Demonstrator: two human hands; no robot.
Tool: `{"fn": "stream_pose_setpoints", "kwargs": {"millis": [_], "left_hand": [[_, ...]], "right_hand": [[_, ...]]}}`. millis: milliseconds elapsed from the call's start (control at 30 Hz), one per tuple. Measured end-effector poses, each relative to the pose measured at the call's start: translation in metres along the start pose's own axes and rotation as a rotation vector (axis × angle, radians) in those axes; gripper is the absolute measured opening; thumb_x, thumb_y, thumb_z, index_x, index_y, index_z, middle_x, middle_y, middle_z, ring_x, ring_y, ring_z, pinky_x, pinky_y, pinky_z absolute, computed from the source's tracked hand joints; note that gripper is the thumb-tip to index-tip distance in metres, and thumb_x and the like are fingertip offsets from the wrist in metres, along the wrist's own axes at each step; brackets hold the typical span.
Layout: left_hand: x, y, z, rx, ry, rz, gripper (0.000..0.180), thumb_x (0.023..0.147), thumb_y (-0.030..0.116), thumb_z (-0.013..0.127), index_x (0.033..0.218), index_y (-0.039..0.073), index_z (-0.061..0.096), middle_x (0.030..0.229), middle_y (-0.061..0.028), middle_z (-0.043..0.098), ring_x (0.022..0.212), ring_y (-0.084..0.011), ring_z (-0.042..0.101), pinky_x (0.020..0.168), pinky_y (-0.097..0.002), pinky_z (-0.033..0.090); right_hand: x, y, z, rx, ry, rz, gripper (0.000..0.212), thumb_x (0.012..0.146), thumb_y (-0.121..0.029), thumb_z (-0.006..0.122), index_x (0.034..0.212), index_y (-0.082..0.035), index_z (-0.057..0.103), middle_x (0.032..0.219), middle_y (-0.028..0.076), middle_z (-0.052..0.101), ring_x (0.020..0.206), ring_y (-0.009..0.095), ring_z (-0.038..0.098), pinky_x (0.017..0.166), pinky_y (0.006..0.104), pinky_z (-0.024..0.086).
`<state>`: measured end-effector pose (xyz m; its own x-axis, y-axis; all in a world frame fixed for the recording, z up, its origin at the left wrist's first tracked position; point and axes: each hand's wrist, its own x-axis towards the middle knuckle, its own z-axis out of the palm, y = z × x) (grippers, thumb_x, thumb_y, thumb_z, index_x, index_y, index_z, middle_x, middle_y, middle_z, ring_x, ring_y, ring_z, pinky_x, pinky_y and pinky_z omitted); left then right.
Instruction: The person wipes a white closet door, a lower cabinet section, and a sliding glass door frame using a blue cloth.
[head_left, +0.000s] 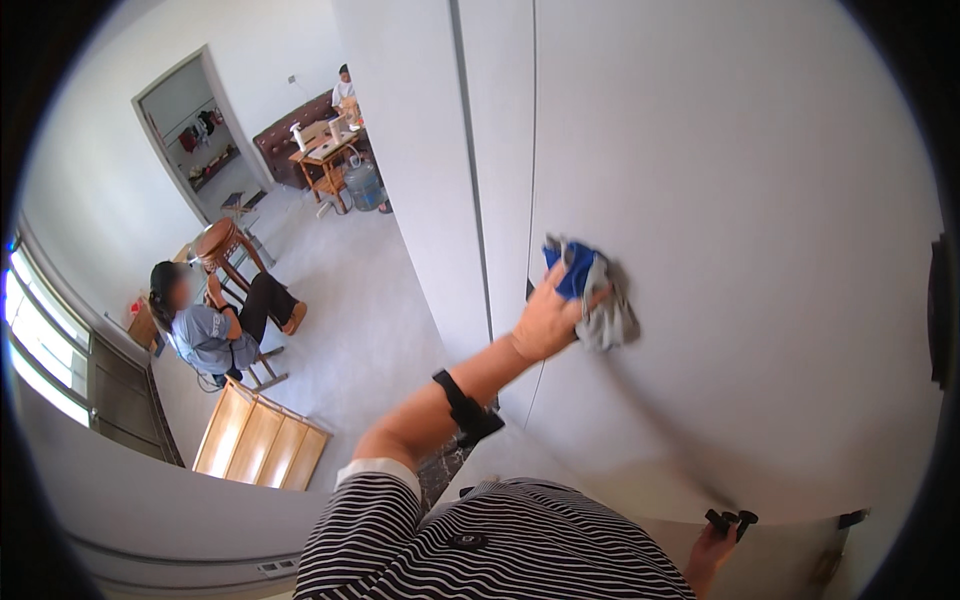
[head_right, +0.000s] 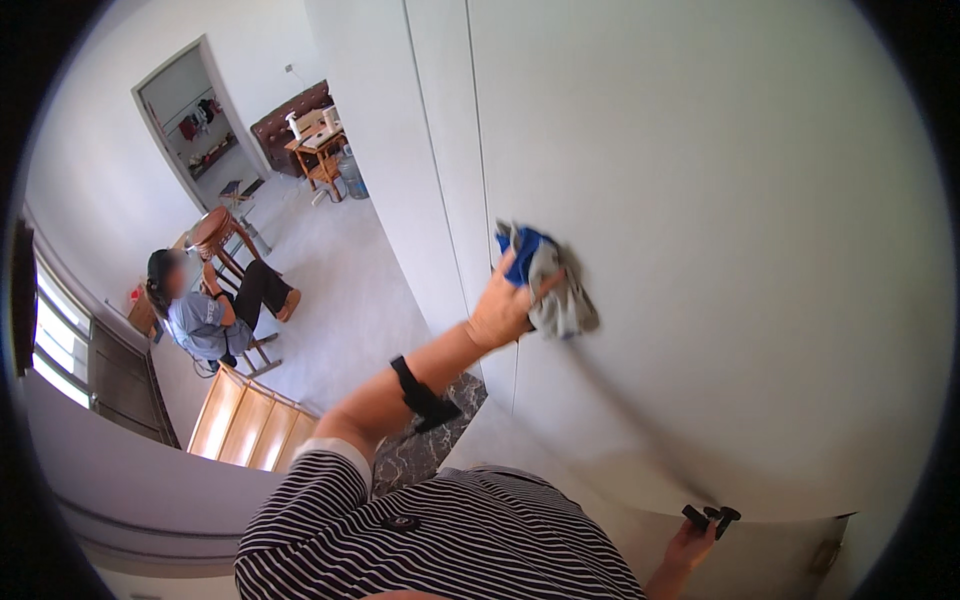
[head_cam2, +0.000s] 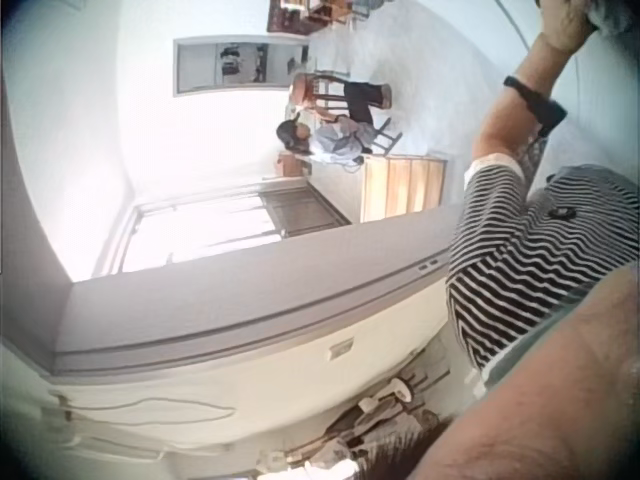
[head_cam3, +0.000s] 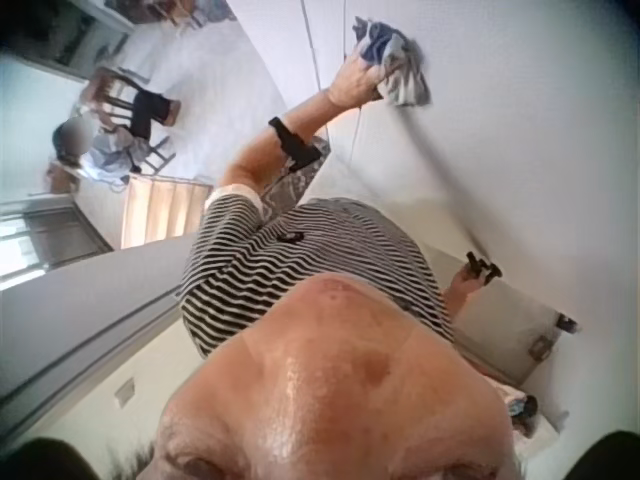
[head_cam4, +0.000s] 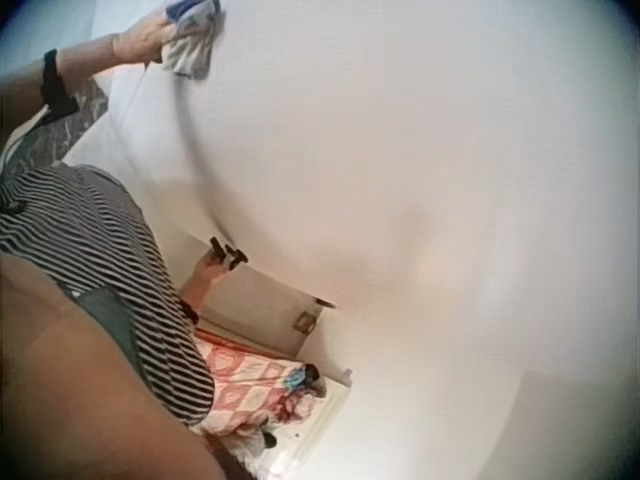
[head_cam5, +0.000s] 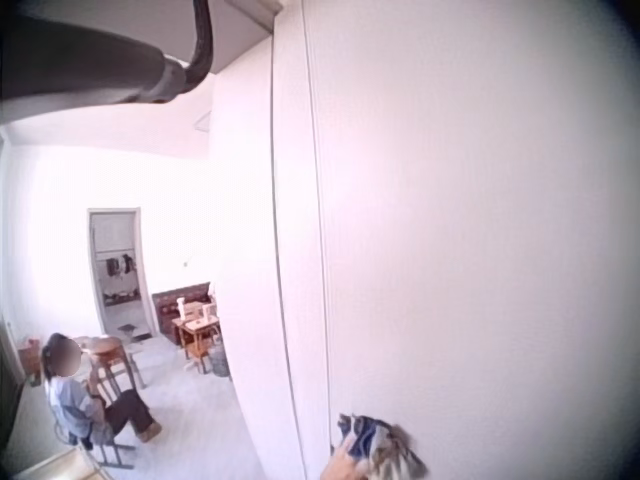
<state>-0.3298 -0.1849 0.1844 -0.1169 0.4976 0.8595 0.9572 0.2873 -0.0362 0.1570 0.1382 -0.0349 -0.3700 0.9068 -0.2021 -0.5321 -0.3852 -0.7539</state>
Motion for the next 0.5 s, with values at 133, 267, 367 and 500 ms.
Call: {"fn": "stream_pose_setpoints", "kwargs": {"millis": [133, 267, 367, 500], "left_hand": [[0.121, -0.035, -0.069, 0.031, 0.175, 0.037, 0.062, 0.062, -0.001, 0.068, 0.123, 0.010, 0.060, 0.128, -0.0213, 0.053, 0.124, -0.0457, 0.044, 0.104, -0.0508, 0.039], [0.237, -0.065, -0.136, 0.042, 0.379, -0.012, 0.067, 0.065, 0.000, 0.062, 0.131, 0.010, 0.050, 0.132, -0.0240, 0.047, 0.119, -0.0478, 0.045, 0.099, -0.0477, 0.041], [0.248, -0.064, -0.144, 0.135, 0.356, -0.007, 0.062, 0.073, 0.000, 0.057, 0.134, 0.006, 0.045, 0.134, -0.0261, 0.047, 0.121, -0.0511, 0.043, 0.102, -0.0482, 0.038], [0.178, -0.051, -0.114, 0.176, 0.246, 0.025, 0.073, 0.056, 0.000, 0.069, 0.127, 0.013, 0.056, 0.126, -0.0226, 0.054, 0.114, -0.0433, 0.052, 0.094, -0.0440, 0.047]], "right_hand": [[-0.012, -0.003, 0.025, 0.016, 0.116, -0.029, 0.028, 0.097, -0.020, 0.052, 0.118, 0.000, 0.054, 0.100, 0.010, 0.063, 0.089, 0.020, 0.064, 0.075, 0.0309, 0.057], [-0.006, 0.000, 0.000, -0.023, 0.039, 0.009, 0.028, 0.097, -0.021, 0.053, 0.117, -0.001, 0.054, 0.100, 0.008, 0.062, 0.091, 0.019, 0.062, 0.077, 0.0302, 0.056], [-0.020, 0.002, 0.024, 0.018, 0.152, 0.005, 0.027, 0.098, -0.021, 0.053, 0.117, -0.002, 0.054, 0.101, 0.008, 0.060, 0.094, 0.018, 0.061, 0.080, 0.0301, 0.055], [-0.023, 0.005, 0.031, 0.030, 0.156, -0.018, 0.029, 0.098, -0.022, 0.052, 0.117, -0.001, 0.054, 0.101, 0.009, 0.059, 0.095, 0.018, 0.060, 0.083, 0.0306, 0.054]]}}
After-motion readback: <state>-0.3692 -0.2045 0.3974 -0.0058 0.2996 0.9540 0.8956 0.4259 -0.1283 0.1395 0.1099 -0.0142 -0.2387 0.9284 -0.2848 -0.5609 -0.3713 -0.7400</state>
